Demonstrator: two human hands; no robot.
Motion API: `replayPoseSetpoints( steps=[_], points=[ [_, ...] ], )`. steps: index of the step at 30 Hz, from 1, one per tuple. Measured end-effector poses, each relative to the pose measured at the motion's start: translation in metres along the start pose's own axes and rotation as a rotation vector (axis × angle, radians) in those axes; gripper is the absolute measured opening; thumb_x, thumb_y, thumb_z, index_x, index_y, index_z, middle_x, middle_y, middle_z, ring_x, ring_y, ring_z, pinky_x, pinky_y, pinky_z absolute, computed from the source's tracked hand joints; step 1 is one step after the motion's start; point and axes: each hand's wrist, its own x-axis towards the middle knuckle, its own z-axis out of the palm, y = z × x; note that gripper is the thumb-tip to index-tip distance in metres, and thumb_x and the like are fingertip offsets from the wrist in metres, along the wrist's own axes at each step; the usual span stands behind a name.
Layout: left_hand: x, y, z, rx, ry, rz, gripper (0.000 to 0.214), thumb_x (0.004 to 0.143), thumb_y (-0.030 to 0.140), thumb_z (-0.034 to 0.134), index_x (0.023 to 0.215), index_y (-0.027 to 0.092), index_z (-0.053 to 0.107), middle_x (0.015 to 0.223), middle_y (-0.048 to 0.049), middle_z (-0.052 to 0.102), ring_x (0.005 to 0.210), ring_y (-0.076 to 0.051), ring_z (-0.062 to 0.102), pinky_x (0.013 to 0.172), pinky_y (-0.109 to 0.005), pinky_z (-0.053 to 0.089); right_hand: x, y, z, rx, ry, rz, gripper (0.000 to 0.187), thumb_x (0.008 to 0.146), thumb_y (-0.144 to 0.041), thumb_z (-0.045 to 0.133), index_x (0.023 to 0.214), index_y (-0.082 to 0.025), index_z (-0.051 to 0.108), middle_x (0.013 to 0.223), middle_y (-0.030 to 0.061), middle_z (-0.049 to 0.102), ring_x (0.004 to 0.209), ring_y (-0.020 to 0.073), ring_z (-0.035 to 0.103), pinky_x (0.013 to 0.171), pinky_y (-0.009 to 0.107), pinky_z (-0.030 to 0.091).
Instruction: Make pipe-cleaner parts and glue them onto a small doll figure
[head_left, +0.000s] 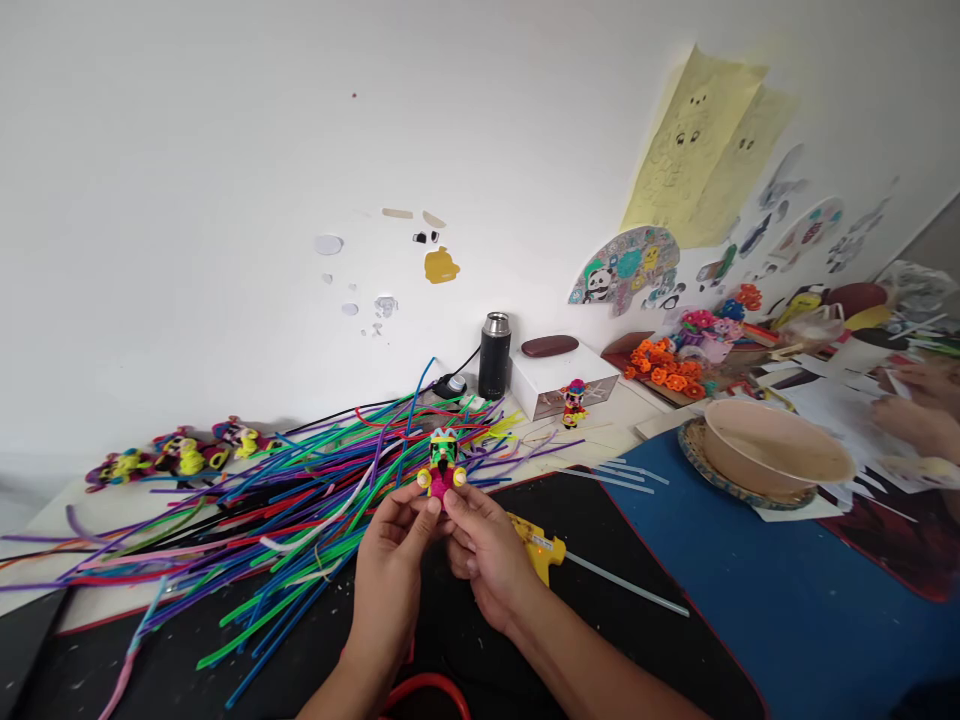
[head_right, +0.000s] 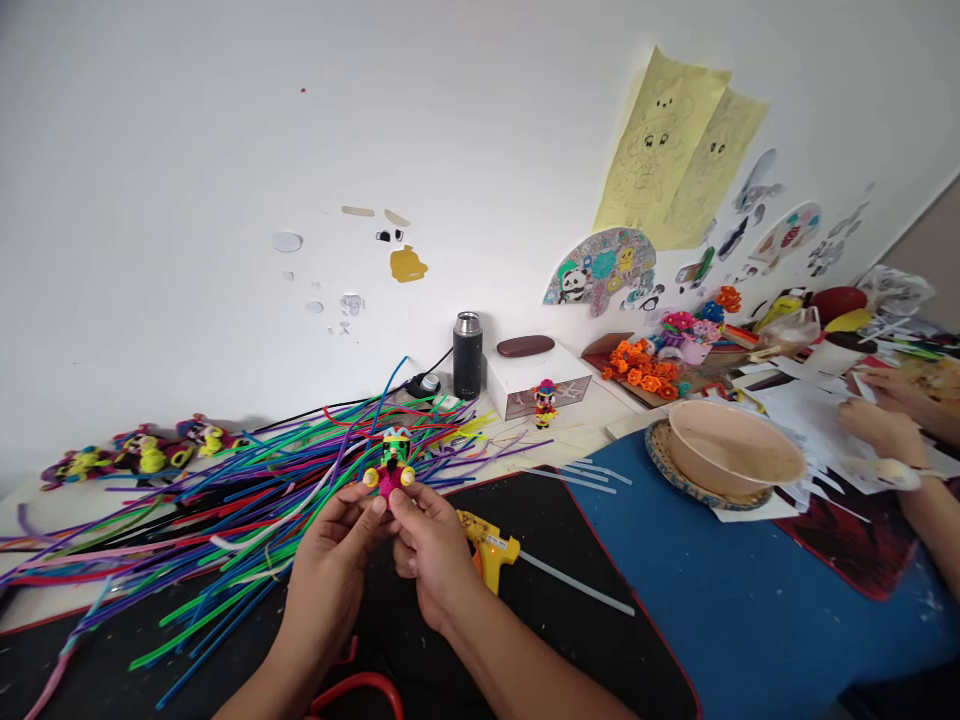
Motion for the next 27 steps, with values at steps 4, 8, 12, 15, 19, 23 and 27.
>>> replayPoseSetpoints(
  steps=[4,8,12,15,19,23,27],
  points=[
    [0.0,0.0,0.001,-0.011,-0.001,0.001,0.044,0.074,0.038,0.092,0.108,0.019,0.071,0.094,-0.003,0.078,0.08,-0.018,0.074,0.076,-0.028,0.061,0.0,0.001,0.0,0.005,0.001,0.005,0.048,0.07,-0.051,0.093,0.09,-0.021,0.061,0.049,-0.0147,0.035,0.041,0.0024,0.015,0.043,0.023,0.007],
    [0.001,0.0,0.001,-0.014,0.006,0.004,0.044,0.073,0.038,0.092,0.106,0.019,0.071,0.094,-0.003,0.078,0.079,-0.018,0.074,0.076,-0.028,0.061,0.0,0.0,0.002,0.004,0.004,0.003,0.05,0.069,-0.052,0.093,0.09,-0.02,0.061,0.049,-0.0147,0.035,0.041,0.0023,0.016,0.043,0.022,0.007],
    [0.0,0.0,0.001,0.005,0.006,0.006,0.044,0.073,0.039,0.092,0.106,0.02,0.07,0.094,-0.0034,0.078,0.079,-0.018,0.074,0.076,-0.03,0.061,0.0,-0.001,0.002,0.004,0.011,0.002,0.051,0.068,-0.052,0.093,0.09,-0.02,0.061,0.049,-0.0147,0.035,0.041,0.0026,0.016,0.043,0.022,0.007],
    [-0.001,0.002,0.004,0.016,0.013,0.012,0.045,0.073,0.04,0.092,0.106,0.02,0.07,0.092,-0.0035,0.078,0.081,-0.02,0.074,0.076,-0.031,0.061,-0.001,0.0,0.002,0.0,0.011,-0.001,0.052,0.068,-0.053,0.094,0.091,-0.021,0.061,0.049,-0.0148,0.035,0.041,0.0031,0.016,0.043,0.022,0.008],
    [-0.002,0.011,0.008,0.003,0.006,0.024,0.051,0.07,0.039,0.093,0.11,0.021,0.067,0.088,-0.0022,0.077,0.08,-0.02,0.075,0.079,-0.033,0.061,-0.002,-0.002,0.003,-0.011,-0.022,0.0,0.051,0.07,-0.055,0.092,0.091,-0.02,0.061,0.05,-0.0142,0.036,0.041,0.0031,0.018,0.043,0.022,0.009],
    [0.007,0.03,0.004,-0.017,0.027,0.108,0.052,0.069,0.037,0.094,0.109,0.021,0.065,0.086,-0.0002,0.076,0.08,-0.02,0.075,0.079,-0.033,0.061,-0.001,-0.007,0.0,-0.069,-0.074,-0.046,0.052,0.076,-0.059,0.087,0.101,-0.018,0.067,0.05,-0.0138,0.034,0.04,0.0035,0.019,0.042,0.023,0.01],
    [0.021,0.051,-0.015,0.027,0.107,0.243,0.048,0.071,0.039,0.093,0.106,0.02,0.065,0.082,0.0009,0.075,0.08,-0.021,0.075,0.081,-0.034,0.061,0.002,-0.013,-0.004,-0.101,-0.045,-0.061,0.063,0.072,-0.064,0.087,0.108,-0.015,0.071,0.05,-0.0136,0.032,0.041,0.004,0.018,0.043,0.022,0.009]
  ],
)
